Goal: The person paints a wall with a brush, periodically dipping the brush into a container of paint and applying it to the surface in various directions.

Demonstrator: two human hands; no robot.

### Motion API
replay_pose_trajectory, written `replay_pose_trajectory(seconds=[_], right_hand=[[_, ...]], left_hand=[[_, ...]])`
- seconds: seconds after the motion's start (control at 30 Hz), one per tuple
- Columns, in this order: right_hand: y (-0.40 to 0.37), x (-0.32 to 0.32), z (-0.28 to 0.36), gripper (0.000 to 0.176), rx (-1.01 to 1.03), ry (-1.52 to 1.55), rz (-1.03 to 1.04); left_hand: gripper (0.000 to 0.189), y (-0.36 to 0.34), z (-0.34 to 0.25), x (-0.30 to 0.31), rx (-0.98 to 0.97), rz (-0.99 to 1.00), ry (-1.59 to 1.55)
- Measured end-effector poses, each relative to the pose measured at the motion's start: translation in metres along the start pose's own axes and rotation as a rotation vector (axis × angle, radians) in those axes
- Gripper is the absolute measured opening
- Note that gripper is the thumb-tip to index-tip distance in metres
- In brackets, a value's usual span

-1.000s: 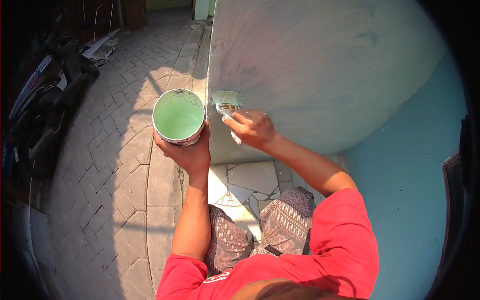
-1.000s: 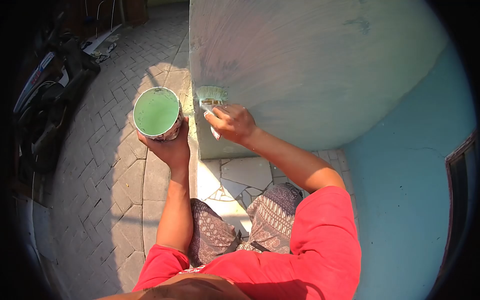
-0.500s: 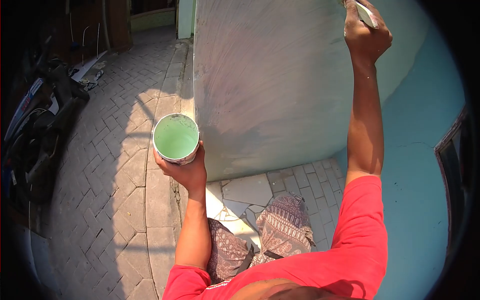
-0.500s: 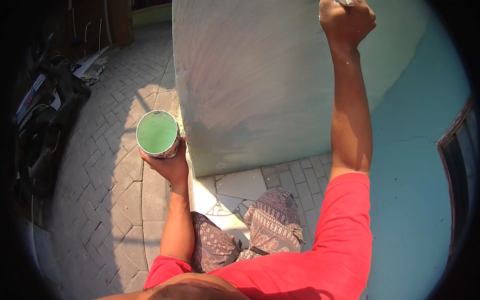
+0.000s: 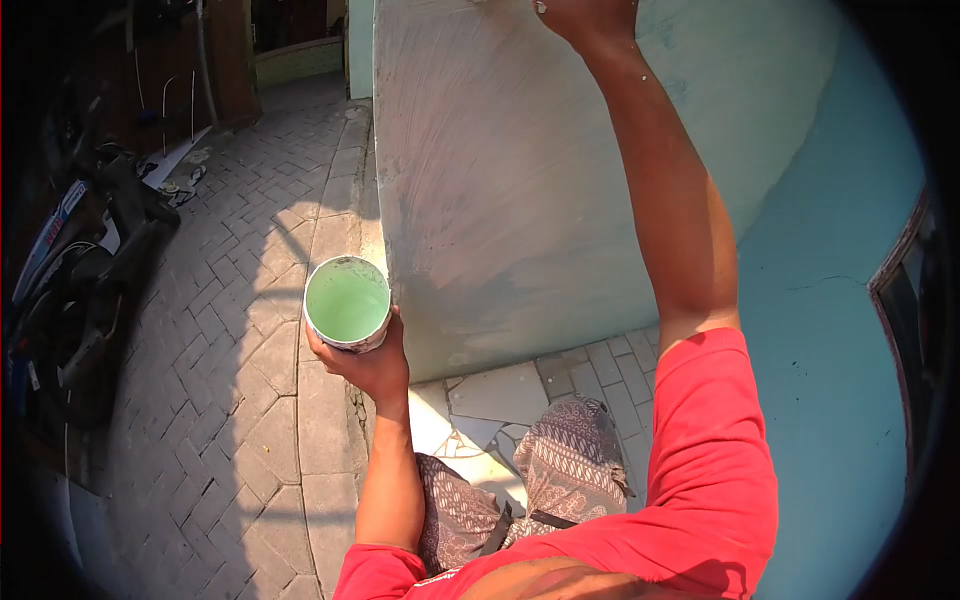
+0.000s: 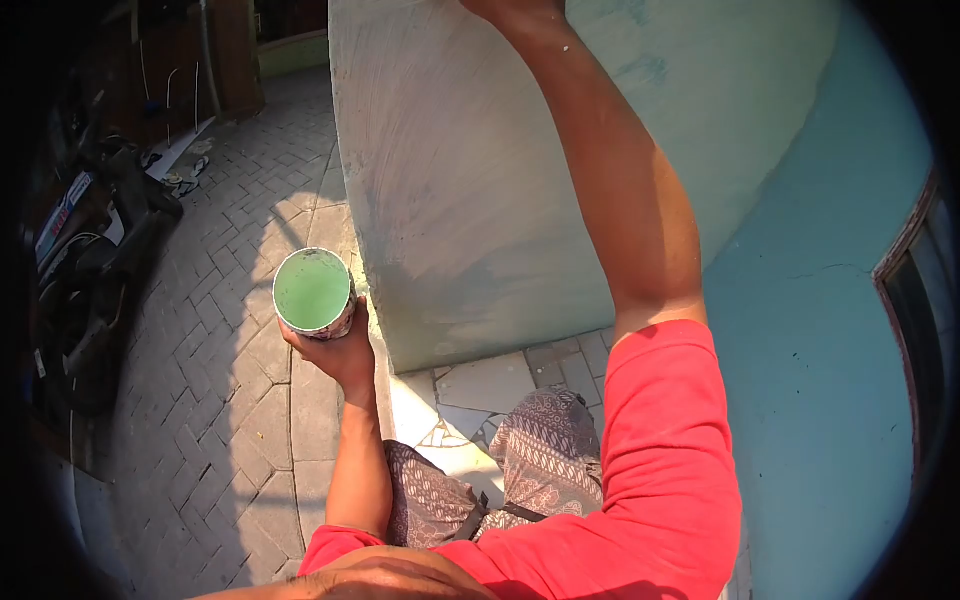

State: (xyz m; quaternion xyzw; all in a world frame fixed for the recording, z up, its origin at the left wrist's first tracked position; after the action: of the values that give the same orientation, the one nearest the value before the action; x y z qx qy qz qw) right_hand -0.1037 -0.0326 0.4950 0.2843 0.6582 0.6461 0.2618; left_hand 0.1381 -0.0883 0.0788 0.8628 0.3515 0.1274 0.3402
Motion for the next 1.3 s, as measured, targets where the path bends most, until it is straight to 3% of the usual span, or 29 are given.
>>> replay_pose_trajectory(seconds=[0.07, 0.17, 0.23, 0.33, 0.4, 0.43, 0.47, 0.53, 0.57, 0.6, 0.7, 0.77, 0.83, 0.87, 0.9, 0.97, 1.03, 1.07, 1.13, 1.2, 1.23, 1.3], right_hand=[[0.023, 0.069, -0.057, 0.016, 0.048, 0.043, -0.001], [0.041, 0.165, -0.070, 0.023, 0.164, -0.582, -0.177], [0.040, 0.185, -0.056, 0.023, 0.064, -0.904, -0.326], [0.029, 0.131, -0.032, 0.021, 0.198, -0.749, -0.241], [0.009, 0.048, -0.033, 0.015, 0.473, -0.894, -0.036], [0.001, 0.008, -0.054, 0.013, 0.323, -1.114, 0.092], [-0.007, -0.018, 0.005, 0.013, 0.483, -0.687, -0.043], [-0.010, -0.073, -0.001, 0.013, 0.291, -0.677, 0.114], [-0.009, -0.086, 0.016, 0.014, 0.268, -0.612, 0.115], [-0.006, -0.087, 0.034, 0.014, 0.357, -0.309, 0.017], [0.001, -0.076, 0.029, 0.014, 0.266, -0.426, 0.114], [0.021, -0.020, 0.014, 0.014, 0.119, -0.005, -0.027], [0.038, 0.042, -0.038, 0.014, -0.069, -0.172, -0.105], [0.045, 0.074, -0.068, 0.017, 0.106, -0.068, -0.107], [0.050, 0.109, -0.076, 0.021, 0.153, -0.273, -0.153], [0.053, 0.164, -0.082, 0.023, 0.054, -0.576, -0.256], [0.047, 0.179, -0.056, 0.020, 0.118, -0.803, -0.371], [0.042, 0.184, -0.061, 0.019, -0.003, -0.812, -0.414], [0.031, 0.141, -0.044, 0.020, 0.086, -0.685, -0.344], [0.012, 0.053, -0.022, 0.011, 0.212, -0.731, -0.043], [0.000, 0.012, -0.010, 0.010, 0.383, -0.689, -0.023], [-0.012, -0.040, 0.015, 0.010, 0.403, -0.409, -0.044]], left_hand=[[0.109, -0.001, 0.000, 0.001, 0.000, 0.003, -0.001], [0.107, -0.002, 0.005, -0.003, 0.032, 0.038, -0.027], [0.108, -0.004, 0.008, -0.005, 0.023, 0.024, 0.021], [0.108, -0.006, 0.006, -0.008, 0.040, 0.047, -0.005], [0.108, -0.005, 0.003, -0.008, 0.030, 0.041, -0.019], [0.108, -0.004, 0.001, -0.009, 0.017, 0.040, -0.031], [0.108, -0.005, 0.001, -0.009, 0.013, 0.039, -0.033], [0.107, -0.008, 0.003, -0.010, 0.027, 0.042, -0.024], [0.107, -0.007, 0.002, -0.009, 0.024, 0.045, -0.021], [0.107, -0.005, -0.001, -0.007, 0.002, 0.039, -0.016], [0.107, -0.006, -0.007, -0.006, -0.031, 0.035, -0.017], [0.106, -0.006, -0.008, -0.006, -0.038, 0.030, -0.025], [0.107, -0.007, -0.006, -0.004, -0.010, 0.022, 0.007], [0.107, -0.007, -0.005, -0.003, -0.009, 0.024, 0.007], [0.107, -0.005, -0.006, -0.003, -0.017, 0.021, 0.018], [0.108, -0.007, -0.004, -0.003, -0.021, 0.020, 0.037], [0.109, -0.008, 0.003, -0.007, 0.015, 0.029, -0.027], [0.109, -0.009, 0.003, -0.007, 0.021, 0.026, -0.027], [0.109, -0.009, -0.003, -0.009, -0.007, 0.034, -0.042], [0.109, -0.009, -0.009, -0.009, -0.037, 0.018, -0.012], [0.109, -0.009, -0.014, -0.009, -0.071, 0.009, 0.021], [0.109, -0.008, -0.020, -0.008, -0.069, 0.004, 0.001]])
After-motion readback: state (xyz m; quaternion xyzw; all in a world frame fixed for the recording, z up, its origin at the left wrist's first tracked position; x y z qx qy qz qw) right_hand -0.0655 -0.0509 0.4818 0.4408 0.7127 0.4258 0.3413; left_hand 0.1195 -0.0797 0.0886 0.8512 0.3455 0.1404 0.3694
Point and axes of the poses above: each hand's wrist, its own y-axis towards the middle knuckle, its own x-axis out of the back of the hand, z = x × y, the point moved 10 cm from there along y, towards the middle knuckle, and after that the axes turned 13 degrees about y, right-handed, at the moved point
